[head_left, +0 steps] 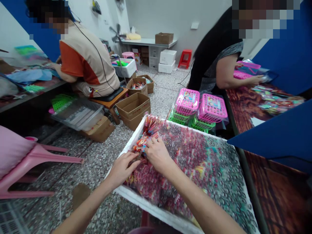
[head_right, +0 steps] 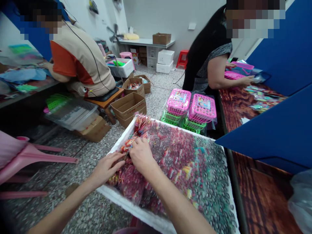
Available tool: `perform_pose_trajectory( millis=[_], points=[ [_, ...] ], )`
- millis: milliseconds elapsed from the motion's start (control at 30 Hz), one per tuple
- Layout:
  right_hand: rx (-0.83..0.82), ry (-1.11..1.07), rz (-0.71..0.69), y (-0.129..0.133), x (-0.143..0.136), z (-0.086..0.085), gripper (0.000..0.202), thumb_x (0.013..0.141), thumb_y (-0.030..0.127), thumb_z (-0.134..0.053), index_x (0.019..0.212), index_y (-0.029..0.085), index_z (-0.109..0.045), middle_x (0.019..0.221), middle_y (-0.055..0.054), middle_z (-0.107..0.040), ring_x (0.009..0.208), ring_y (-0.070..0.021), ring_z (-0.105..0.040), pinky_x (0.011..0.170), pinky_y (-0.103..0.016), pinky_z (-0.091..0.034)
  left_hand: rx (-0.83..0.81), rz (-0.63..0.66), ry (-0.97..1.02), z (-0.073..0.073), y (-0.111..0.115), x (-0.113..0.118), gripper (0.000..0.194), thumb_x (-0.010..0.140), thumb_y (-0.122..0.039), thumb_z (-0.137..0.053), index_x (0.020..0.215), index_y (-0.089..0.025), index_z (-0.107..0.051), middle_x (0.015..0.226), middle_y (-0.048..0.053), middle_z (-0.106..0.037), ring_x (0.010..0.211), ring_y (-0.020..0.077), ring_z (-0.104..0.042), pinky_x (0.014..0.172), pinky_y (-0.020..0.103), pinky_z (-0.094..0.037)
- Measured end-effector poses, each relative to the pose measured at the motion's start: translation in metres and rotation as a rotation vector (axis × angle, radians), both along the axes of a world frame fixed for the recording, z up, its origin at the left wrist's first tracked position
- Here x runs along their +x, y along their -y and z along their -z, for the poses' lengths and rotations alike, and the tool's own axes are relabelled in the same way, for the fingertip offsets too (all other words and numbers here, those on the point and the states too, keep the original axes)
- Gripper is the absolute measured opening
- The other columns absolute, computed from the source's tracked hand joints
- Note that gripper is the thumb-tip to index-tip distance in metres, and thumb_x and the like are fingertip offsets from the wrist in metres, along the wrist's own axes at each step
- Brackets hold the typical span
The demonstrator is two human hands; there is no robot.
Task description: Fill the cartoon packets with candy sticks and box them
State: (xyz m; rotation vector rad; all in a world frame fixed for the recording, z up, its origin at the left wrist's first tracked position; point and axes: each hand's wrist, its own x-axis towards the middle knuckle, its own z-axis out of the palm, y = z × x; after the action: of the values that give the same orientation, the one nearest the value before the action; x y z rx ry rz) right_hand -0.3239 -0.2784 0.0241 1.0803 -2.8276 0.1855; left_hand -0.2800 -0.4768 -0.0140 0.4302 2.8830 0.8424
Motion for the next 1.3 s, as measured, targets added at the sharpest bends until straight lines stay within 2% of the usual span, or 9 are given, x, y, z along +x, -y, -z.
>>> perform_pose_trajectory(
  millis=[133,300,500,667,800,1000,1133,1233,1300],
  points=[
    [0.001,-0.039,-0.022,0.009,0.001,-0.006,0.021,0.092,0.021,-0.053,0.084,0.014,-0.071,0.088,-0.013,-0.065,0.093,-0.0274,-0.049,0.078,-0.042,-0.036,0.015,0.006,-0.005,-0.004,-0.004,0.001,0.032,0.091,-0.041,-0.05,0.113,-0.024,-0.066,0.115,0.006,-0.069,0.107,0.0238,-0.062,0.097,0.037,-0.045],
    [0.002,-0.042,-0.038,0.026,-0.003,0.012,0.023,0.095,0.019,-0.048,0.09,0.014,-0.07,0.096,-0.012,-0.065,0.1,-0.028,-0.049,0.089,-0.047,-0.034,0.02,-0.059,-0.005,-0.002,-0.006,0.005,0.03,0.088,-0.041,-0.053,0.107,-0.022,-0.065,0.105,0.007,-0.072,0.096,0.0244,-0.065,0.087,0.037,-0.049],
    [0.003,0.012,0.038,0.018,0.001,0.022,0.022,0.095,0.02,-0.045,0.102,0.016,-0.066,0.105,-0.012,-0.063,0.1,-0.028,-0.049,0.082,-0.043,-0.037,0.083,-0.096,0.006,-0.009,0.009,-0.011,0.033,0.093,-0.045,-0.042,0.101,-0.022,-0.064,0.098,0.005,-0.072,0.091,0.0211,-0.065,0.083,0.032,-0.048],
    [0.007,-0.032,0.067,0.011,0.005,0.009,0.023,0.095,0.019,-0.042,0.096,0.014,-0.065,0.099,-0.013,-0.063,0.099,-0.0279,-0.05,0.084,-0.043,-0.037,-0.184,-0.069,-0.19,-0.007,0.013,-0.042,0.032,0.095,-0.032,-0.037,0.103,-0.019,-0.065,0.1,0.01,-0.069,0.095,0.0244,-0.061,0.086,0.036,-0.044],
    [-0.01,0.02,0.09,0.006,0.005,0.005,0.025,0.09,0.02,-0.049,0.111,0.015,-0.061,0.111,-0.014,-0.062,0.106,-0.0294,-0.049,0.092,-0.047,-0.035,-0.37,-0.025,-0.141,0.007,-0.003,-0.039,0.026,0.093,-0.029,-0.042,0.095,-0.02,-0.067,0.088,0.01,-0.069,0.088,0.0248,-0.061,0.081,0.036,-0.045],
    [-0.004,0.106,0.106,-0.001,-0.002,0.006,0.043,0.081,0.025,-0.061,0.123,0.016,-0.057,0.122,-0.017,-0.058,0.111,-0.03,-0.05,0.094,-0.044,-0.037,-0.216,-0.111,-0.071,0.017,-0.011,-0.02,0.014,0.091,-0.028,-0.048,0.096,-0.021,-0.059,0.089,0.007,-0.068,0.087,0.022,-0.063,0.079,0.032,-0.045],
    [0.02,0.217,0.16,-0.002,-0.012,0.001,0.044,0.085,0.052,-0.058,0.111,0.017,-0.067,0.118,-0.018,-0.062,0.113,-0.0312,-0.05,0.094,-0.044,-0.038,-0.113,-0.166,-0.036,0.018,-0.006,-0.02,0.01,0.089,-0.031,-0.052,0.092,-0.022,-0.054,0.084,0.003,-0.065,0.08,0.0202,-0.063,0.073,0.03,-0.045],
    [-0.011,0.256,0.188,-0.002,-0.015,0.0,0.051,0.09,0.062,-0.044,0.104,0.021,-0.071,0.107,-0.014,-0.067,0.112,-0.0305,-0.049,0.094,-0.046,-0.036,-0.127,-0.097,-0.062,0.018,-0.006,-0.022,0.015,0.091,-0.032,-0.048,0.088,-0.022,-0.058,0.092,0.004,-0.063,0.085,0.0199,-0.063,0.077,0.031,-0.046],
    [-0.044,0.242,0.185,-0.003,-0.015,0.003,0.048,0.092,0.06,-0.041,0.104,0.024,-0.071,0.109,-0.012,-0.066,0.112,-0.0296,-0.048,0.093,-0.047,-0.035,-0.116,-0.036,-0.088,0.02,-0.007,-0.023,0.021,0.093,-0.031,-0.044,0.102,-0.023,-0.061,0.108,0.007,-0.062,0.098,0.0206,-0.062,0.086,0.032,-0.046]
  ],
)
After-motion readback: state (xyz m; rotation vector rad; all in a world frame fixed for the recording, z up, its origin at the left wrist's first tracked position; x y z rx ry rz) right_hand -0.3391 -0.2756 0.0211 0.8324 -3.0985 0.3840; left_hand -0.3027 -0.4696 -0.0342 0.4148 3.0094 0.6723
